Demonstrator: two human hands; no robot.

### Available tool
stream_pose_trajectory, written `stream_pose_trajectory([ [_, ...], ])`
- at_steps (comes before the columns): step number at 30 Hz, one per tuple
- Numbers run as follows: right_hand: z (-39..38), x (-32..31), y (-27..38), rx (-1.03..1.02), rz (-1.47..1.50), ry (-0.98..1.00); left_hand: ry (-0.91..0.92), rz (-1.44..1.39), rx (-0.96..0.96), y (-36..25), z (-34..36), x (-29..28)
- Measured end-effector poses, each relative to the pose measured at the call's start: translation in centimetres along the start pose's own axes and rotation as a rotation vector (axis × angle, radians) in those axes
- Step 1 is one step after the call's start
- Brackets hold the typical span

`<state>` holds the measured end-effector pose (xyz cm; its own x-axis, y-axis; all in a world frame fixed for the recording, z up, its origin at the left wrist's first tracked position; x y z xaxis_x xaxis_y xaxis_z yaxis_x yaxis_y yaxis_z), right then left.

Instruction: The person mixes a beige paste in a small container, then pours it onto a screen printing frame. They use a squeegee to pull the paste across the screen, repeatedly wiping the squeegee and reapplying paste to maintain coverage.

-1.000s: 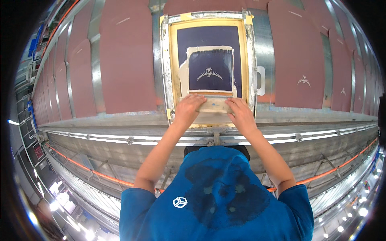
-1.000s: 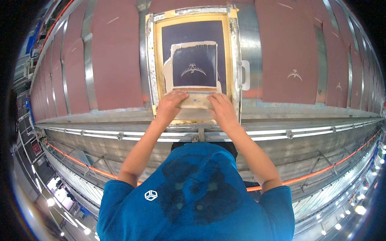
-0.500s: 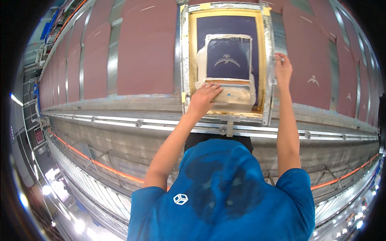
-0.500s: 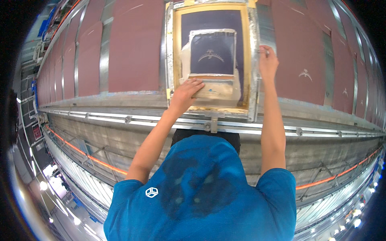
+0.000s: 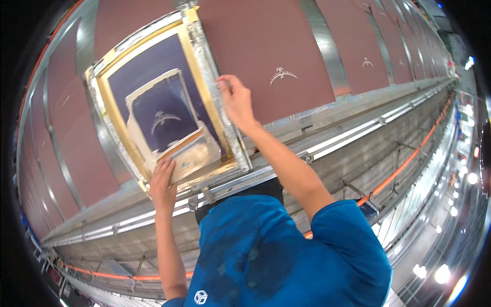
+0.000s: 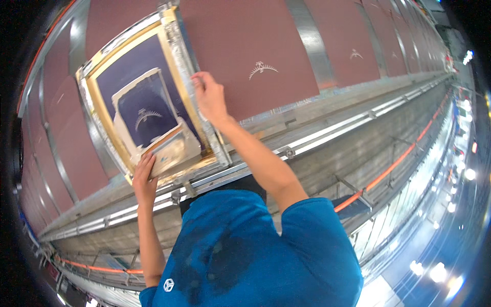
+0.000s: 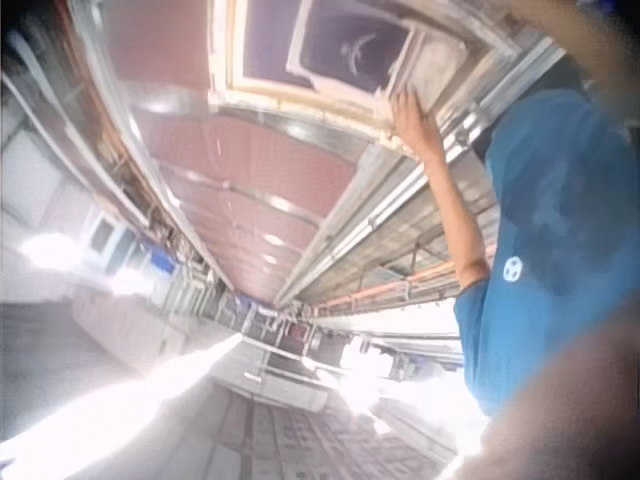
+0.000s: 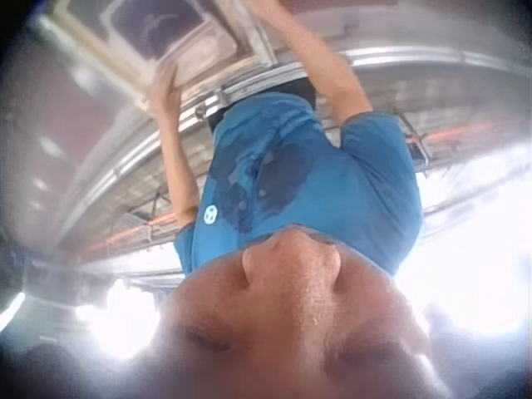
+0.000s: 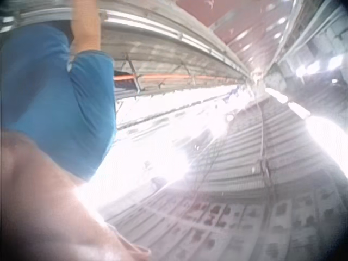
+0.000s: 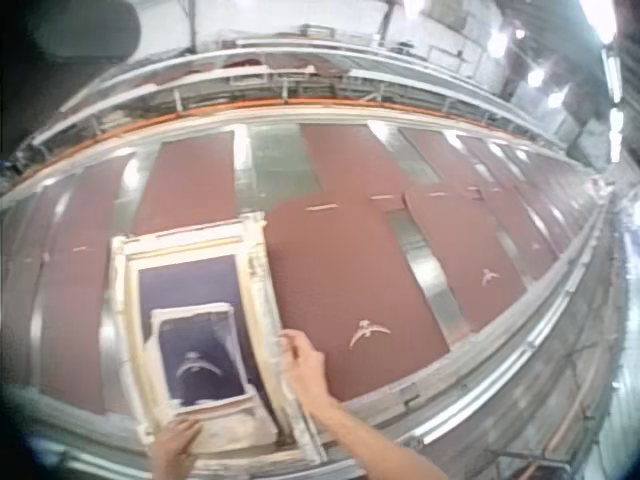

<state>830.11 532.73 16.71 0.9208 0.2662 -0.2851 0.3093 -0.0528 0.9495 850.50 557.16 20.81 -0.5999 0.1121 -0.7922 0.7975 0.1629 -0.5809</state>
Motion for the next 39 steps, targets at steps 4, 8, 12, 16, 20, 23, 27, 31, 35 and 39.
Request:
stream_pose_trajectory([
  [4,1.2,0.3,-0.4,0.005,-0.027,-0.010,0.043,0.002,0.013,1.6,1.1,0.5],
  [8,1.1,1.7,-0.4,0.065,-0.016,0.030,0.053,0.046,0.004,2.9,0.3,0.3],
  [12,1.1,2.1,-0.8,0.046,-0.045,0.008,0.027,0.064,0.045,3.5,0.0,0.8],
  [16,2.0,2.7,-1.5,0.039,-0.091,-0.015,-0.004,0.078,0.053,4.1,-0.3,0.4],
  [20,2.6,3.4,-1.5,0.009,-0.149,-0.035,0.005,0.065,0.093,4.4,-3.3,-0.1],
  [23,2.3,2.6,-0.9,0.053,-0.223,0.006,-0.014,0.043,0.121,4.3,-4.4,1.6],
  [27,2.1,2.0,-0.8,0.136,-0.360,0.122,-0.020,0.073,0.128,6.0,-2.3,1.3],
  [31,2.4,1.6,0.6,-0.100,-0.964,0.209,-0.040,0.099,0.095,7.1,4.3,-0.8],
  [35,2.7,5.9,8.9,-0.579,-0.879,0.366,-0.032,0.095,0.107,8.8,11.9,-5.1],
  [39,6.3,10.1,8.3,-0.515,-0.841,0.570,0.126,-0.069,-0.089,9.1,18.5,-9.4],
])
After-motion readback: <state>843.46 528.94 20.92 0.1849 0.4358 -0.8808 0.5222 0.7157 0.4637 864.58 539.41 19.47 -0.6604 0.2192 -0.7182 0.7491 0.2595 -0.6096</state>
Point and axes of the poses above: each hand's wrist, its own z-axis towards the middle knuckle, its own x-axis out of the palm, y = z × x, the point moved 4 cm from there along z, towards the middle knuckle, and after that the axes turned 9 degrees about y, right-handed, at the moved point
